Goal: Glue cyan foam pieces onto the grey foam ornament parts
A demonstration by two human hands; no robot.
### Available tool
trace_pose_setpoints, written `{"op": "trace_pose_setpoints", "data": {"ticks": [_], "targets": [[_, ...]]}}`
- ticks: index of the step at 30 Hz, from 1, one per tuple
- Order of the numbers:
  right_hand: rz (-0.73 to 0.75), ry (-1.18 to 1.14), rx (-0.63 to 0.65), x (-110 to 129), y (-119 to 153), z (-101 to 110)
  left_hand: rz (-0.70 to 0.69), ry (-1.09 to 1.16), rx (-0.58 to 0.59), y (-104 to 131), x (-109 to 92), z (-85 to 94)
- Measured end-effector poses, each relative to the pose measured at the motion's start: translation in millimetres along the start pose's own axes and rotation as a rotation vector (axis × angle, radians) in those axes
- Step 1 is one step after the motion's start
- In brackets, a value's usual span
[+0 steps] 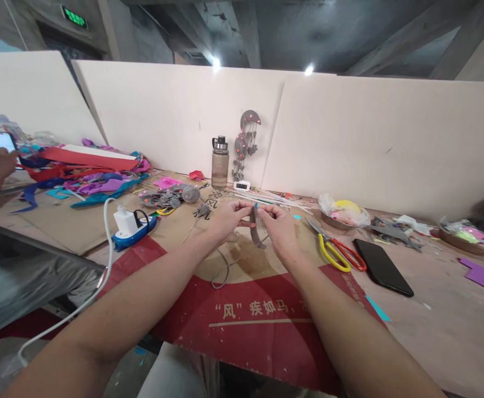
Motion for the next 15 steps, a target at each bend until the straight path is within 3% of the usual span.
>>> {"op": "trace_pose_setpoints", "data": {"ticks": [8,15], "targets": [[0.010,0.003,-0.035,-2.0,-1.9,-0.9,-0.079,-0.210,0.064,2.0,-4.6,-8.0],[0.057,-0.002,-0.009,2.7,1.9,-7.3,-0.055,-0.204,-0.062,2.9,-3.0,0.6]]}}
Point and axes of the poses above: each hand's wrist, its own y-axis away from the middle knuckle, its own z-axis out of the back of the hand, x = y × z, the point moved 9 cm from there along -y, towards the middle knuckle, and after that the axes turned 5 degrees about -y, right-handed, at the moved point
